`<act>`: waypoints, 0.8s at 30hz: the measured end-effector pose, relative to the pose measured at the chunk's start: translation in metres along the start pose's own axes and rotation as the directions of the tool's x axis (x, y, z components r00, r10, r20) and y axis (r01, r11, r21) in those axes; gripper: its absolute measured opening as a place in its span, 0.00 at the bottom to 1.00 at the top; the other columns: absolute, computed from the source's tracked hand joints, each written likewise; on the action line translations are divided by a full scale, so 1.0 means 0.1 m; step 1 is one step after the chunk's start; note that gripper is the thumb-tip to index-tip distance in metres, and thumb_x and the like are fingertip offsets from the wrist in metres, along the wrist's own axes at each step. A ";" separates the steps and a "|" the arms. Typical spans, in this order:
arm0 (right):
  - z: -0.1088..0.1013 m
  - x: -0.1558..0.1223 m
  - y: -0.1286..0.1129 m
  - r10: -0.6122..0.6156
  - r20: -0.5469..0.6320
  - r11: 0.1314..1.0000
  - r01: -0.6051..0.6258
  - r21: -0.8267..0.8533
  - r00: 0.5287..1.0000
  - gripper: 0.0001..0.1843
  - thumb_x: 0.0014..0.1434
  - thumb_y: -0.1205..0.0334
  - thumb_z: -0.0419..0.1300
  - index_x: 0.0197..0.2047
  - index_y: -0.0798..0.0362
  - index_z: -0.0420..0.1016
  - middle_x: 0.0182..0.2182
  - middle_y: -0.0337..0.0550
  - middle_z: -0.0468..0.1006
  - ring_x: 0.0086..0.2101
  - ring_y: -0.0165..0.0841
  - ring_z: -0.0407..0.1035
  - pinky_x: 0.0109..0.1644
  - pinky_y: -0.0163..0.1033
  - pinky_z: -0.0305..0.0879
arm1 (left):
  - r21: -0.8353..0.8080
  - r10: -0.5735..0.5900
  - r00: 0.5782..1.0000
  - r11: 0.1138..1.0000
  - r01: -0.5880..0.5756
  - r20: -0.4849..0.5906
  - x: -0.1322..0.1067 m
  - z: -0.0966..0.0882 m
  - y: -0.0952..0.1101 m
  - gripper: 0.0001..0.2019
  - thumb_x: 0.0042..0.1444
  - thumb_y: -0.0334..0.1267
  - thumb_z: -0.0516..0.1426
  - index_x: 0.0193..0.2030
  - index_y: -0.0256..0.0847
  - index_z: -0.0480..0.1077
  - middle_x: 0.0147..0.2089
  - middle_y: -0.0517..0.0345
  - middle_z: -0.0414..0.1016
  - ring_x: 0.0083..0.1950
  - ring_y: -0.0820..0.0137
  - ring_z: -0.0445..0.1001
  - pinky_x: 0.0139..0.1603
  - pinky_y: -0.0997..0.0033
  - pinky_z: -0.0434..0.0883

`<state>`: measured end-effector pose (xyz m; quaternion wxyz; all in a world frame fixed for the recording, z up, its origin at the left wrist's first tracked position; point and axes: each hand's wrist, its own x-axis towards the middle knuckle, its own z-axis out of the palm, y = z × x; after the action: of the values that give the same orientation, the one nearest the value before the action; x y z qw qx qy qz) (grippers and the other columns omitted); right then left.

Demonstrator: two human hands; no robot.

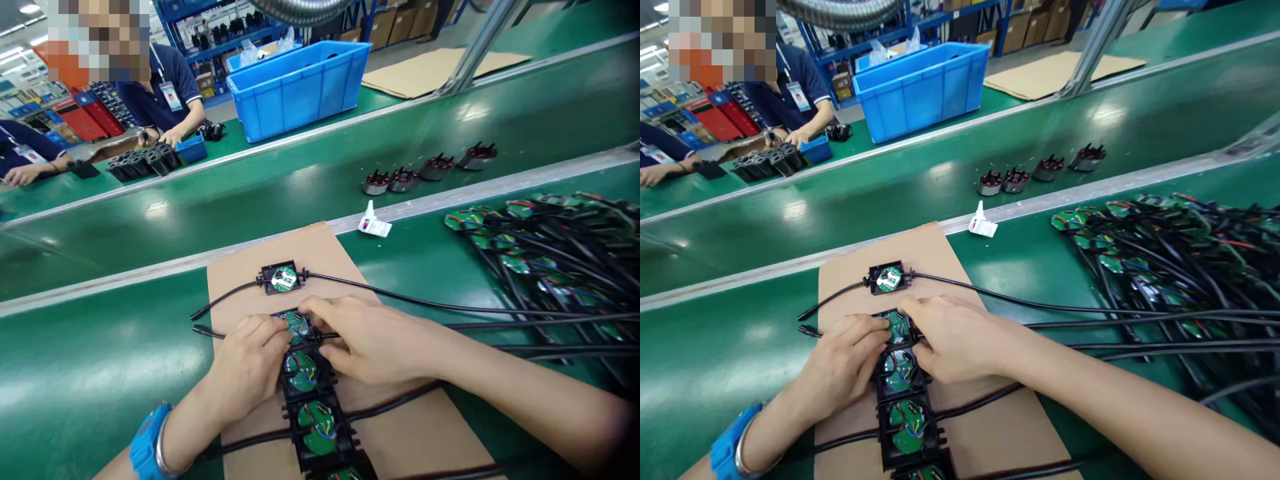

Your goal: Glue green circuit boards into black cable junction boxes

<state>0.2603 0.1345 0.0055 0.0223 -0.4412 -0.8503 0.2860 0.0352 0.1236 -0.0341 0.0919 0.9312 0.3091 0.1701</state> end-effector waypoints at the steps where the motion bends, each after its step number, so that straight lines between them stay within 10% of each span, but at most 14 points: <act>1: -0.01 -0.01 0.01 0.020 0.011 1.000 -0.020 0.001 1.000 0.11 0.52 0.68 0.55 0.41 0.55 0.67 0.35 0.46 0.76 0.35 0.39 0.71 0.34 0.39 0.62 | -0.012 0.024 1.000 1.000 -0.024 -0.002 0.00 0.02 0.00 0.10 0.62 0.27 0.50 0.46 0.36 0.69 0.48 0.50 0.75 0.46 0.62 0.71 0.46 0.59 0.73; 17: 0.27 -0.08 0.14 -0.216 -0.126 0.951 0.179 -0.252 0.968 0.13 0.61 0.73 0.46 0.32 0.56 0.69 0.30 0.46 0.72 0.30 0.35 0.66 0.34 0.39 0.61 | 0.042 0.030 0.994 0.999 -0.034 0.101 -0.06 0.14 0.05 0.14 0.58 0.24 0.49 0.48 0.31 0.70 0.53 0.45 0.73 0.50 0.58 0.70 0.50 0.57 0.70; 24: 0.10 0.16 0.22 -0.019 0.096 0.994 0.009 0.106 0.995 0.15 0.65 0.67 0.45 0.27 0.53 0.65 0.22 0.36 0.68 0.24 0.28 0.61 0.30 0.34 0.57 | 0.080 0.025 0.995 0.996 -0.033 0.100 -0.04 0.11 0.07 0.13 0.55 0.23 0.51 0.44 0.32 0.71 0.49 0.45 0.74 0.44 0.61 0.71 0.46 0.60 0.70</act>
<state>0.2642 0.1518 -0.0171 0.0063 -0.4189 -0.8372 0.3514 0.0395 0.1147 -0.0433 0.0666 0.9458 0.2973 0.1125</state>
